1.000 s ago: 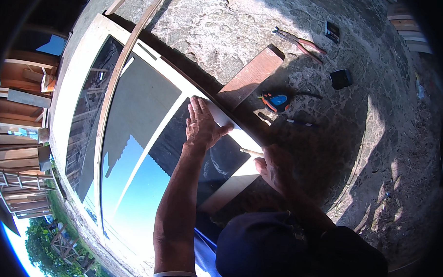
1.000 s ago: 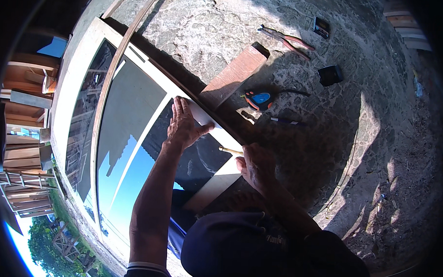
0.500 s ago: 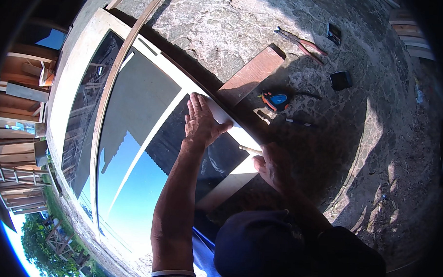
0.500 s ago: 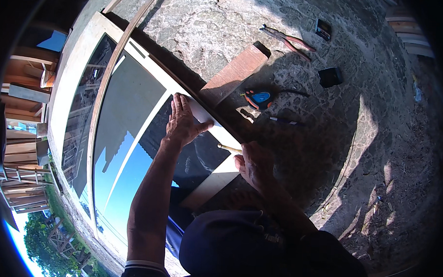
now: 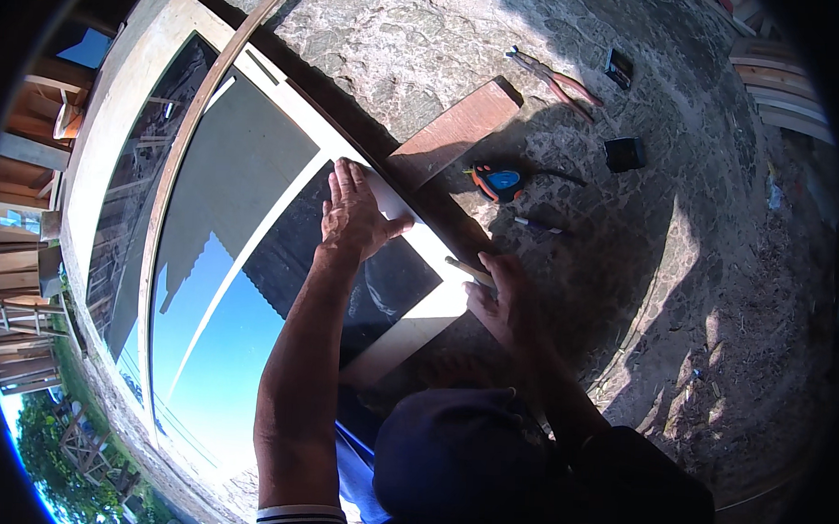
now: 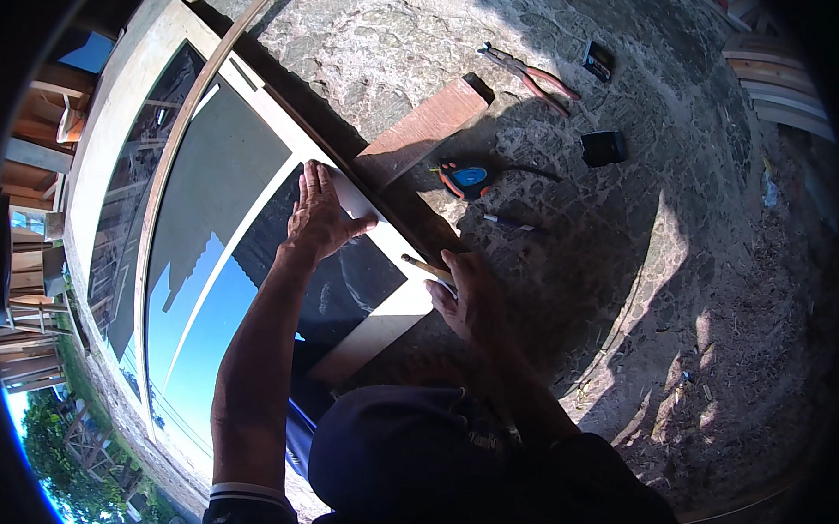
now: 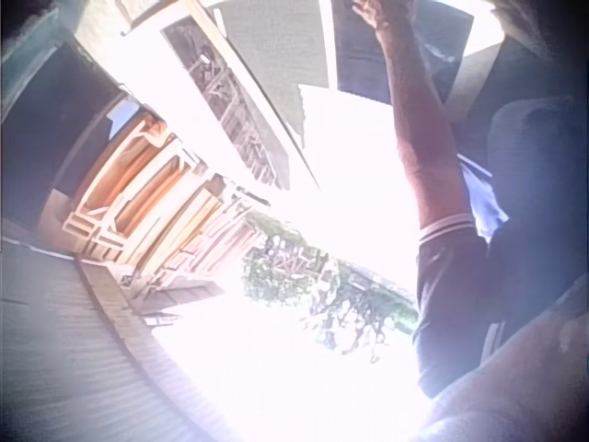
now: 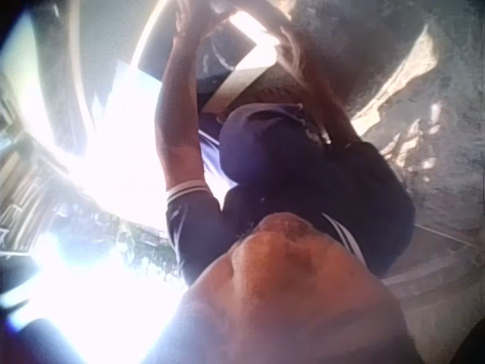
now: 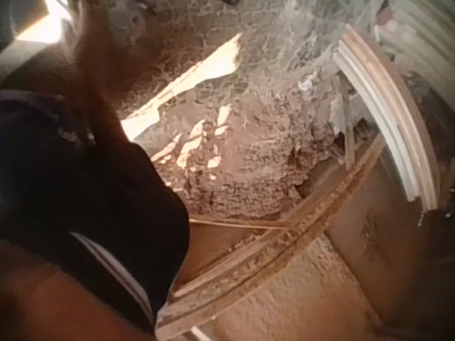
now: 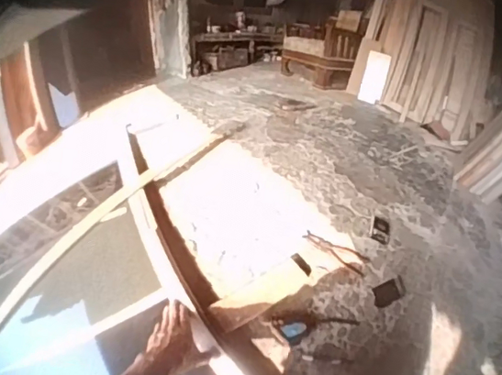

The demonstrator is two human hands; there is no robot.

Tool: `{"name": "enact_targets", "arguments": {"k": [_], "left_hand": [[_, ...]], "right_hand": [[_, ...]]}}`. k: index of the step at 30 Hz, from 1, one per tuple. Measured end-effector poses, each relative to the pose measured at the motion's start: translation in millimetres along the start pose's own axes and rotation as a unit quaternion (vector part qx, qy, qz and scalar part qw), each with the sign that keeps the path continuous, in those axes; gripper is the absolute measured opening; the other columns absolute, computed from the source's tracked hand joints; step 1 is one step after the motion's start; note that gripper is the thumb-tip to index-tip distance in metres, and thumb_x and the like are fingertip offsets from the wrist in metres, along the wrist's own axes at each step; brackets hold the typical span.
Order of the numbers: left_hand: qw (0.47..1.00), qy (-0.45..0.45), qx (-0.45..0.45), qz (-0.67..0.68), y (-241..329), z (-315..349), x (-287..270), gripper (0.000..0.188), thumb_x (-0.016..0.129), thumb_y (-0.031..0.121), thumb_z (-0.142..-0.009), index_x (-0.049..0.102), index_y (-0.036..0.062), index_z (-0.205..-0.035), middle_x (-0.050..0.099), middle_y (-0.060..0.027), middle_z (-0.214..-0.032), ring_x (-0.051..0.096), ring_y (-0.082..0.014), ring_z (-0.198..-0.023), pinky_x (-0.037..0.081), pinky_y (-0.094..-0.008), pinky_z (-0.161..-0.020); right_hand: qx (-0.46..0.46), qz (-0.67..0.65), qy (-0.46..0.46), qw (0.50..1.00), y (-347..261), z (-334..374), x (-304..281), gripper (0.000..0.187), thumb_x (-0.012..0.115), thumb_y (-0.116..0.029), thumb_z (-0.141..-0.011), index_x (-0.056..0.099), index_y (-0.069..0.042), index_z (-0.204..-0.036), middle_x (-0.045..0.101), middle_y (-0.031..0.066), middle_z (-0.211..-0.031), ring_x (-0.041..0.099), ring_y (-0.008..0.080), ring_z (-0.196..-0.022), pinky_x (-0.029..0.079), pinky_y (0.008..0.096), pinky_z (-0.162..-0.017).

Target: The person assembles a window frame by positioning wooden strips along the edges of a large glass pane. They use a staple gun to secure the strips and a pencil to mark measurements. The person repeatedly adjusts the strips to ensure proper alignment.

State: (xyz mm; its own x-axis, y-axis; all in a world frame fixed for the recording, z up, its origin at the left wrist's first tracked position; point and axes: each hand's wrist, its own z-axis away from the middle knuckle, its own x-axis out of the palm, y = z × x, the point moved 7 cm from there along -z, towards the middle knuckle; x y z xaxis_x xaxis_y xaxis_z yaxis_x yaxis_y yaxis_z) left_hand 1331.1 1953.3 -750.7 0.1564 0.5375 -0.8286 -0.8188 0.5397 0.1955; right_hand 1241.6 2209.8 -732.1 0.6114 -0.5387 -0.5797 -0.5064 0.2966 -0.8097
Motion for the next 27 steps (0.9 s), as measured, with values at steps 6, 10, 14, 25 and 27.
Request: {"name": "enact_targets", "arguments": {"k": [6, 10, 14, 25, 27], "left_hand": [[1.000, -0.008, -0.008, 0.003, 0, 2, -1, 0.138, 0.088, 0.055, -0.071, 0.001, -0.0023, -0.161, -0.003, -0.0225, -0.170, 0.004, -0.0409, -0.157, 0.021, -0.0585, -0.124], [1.000, -0.015, -0.009, -0.004, 0, 3, -2, 0.136, 0.086, 0.056, -0.073, 0.001, -0.0021, -0.161, -0.004, -0.0221, -0.170, 0.003, -0.0397, -0.158, 0.022, -0.0594, -0.124], [1.000, -0.018, -0.012, -0.011, -1, 3, -1, 0.136, 0.086, 0.057, -0.073, 0.001, -0.0014, -0.162, -0.004, -0.0213, -0.170, 0.003, -0.0388, -0.158, 0.023, -0.0597, -0.123], [1.000, -0.009, -0.008, -0.018, -4, 2, 1, 0.137, 0.085, 0.058, -0.073, 0.000, -0.0002, -0.162, -0.003, -0.0206, -0.171, 0.004, -0.0381, -0.158, 0.025, -0.0601, -0.122], [1.000, -0.006, -0.005, -0.017, -3, 2, 2, 0.137, 0.085, 0.059, -0.073, 0.000, -0.0005, -0.162, -0.003, -0.0206, -0.171, 0.004, -0.0383, -0.158, 0.025, -0.0603, -0.122]], "right_hand": [[0.095, -0.143, 0.066, 0.983, 19, -7, -38, 0.043, 0.055, -0.031, -0.105, 0.063, 0.004, -0.128, 0.067, 0.0135, -0.113, 0.067, 0.0206, -0.092, 0.053, 0.0337, -0.078], [0.225, -0.244, -0.021, 0.943, 34, 10, -19, 0.042, 0.051, -0.030, -0.107, 0.063, 0.005, -0.127, 0.067, 0.0143, -0.117, 0.068, 0.0198, -0.091, 0.054, 0.0337, -0.081], [0.201, -0.295, 0.008, 0.934, 33, 22, 1, 0.043, 0.048, -0.031, -0.108, 0.062, 0.005, -0.128, 0.064, 0.0172, -0.126, 0.069, 0.0230, -0.095, 0.054, 0.0339, -0.083], [0.088, -0.245, 0.048, 0.964, 23, 21, 0, 0.037, 0.055, -0.024, -0.103, 0.060, 0.004, -0.126, 0.063, 0.0191, -0.126, 0.064, 0.0244, -0.104, 0.051, 0.0381, -0.096], [0.106, -0.273, 0.016, 0.956, 31, 23, 8, 0.033, 0.057, -0.021, -0.102, 0.062, 0.004, -0.123, 0.065, 0.0194, -0.122, 0.065, 0.0251, -0.105, 0.052, 0.0386, -0.097]]}}
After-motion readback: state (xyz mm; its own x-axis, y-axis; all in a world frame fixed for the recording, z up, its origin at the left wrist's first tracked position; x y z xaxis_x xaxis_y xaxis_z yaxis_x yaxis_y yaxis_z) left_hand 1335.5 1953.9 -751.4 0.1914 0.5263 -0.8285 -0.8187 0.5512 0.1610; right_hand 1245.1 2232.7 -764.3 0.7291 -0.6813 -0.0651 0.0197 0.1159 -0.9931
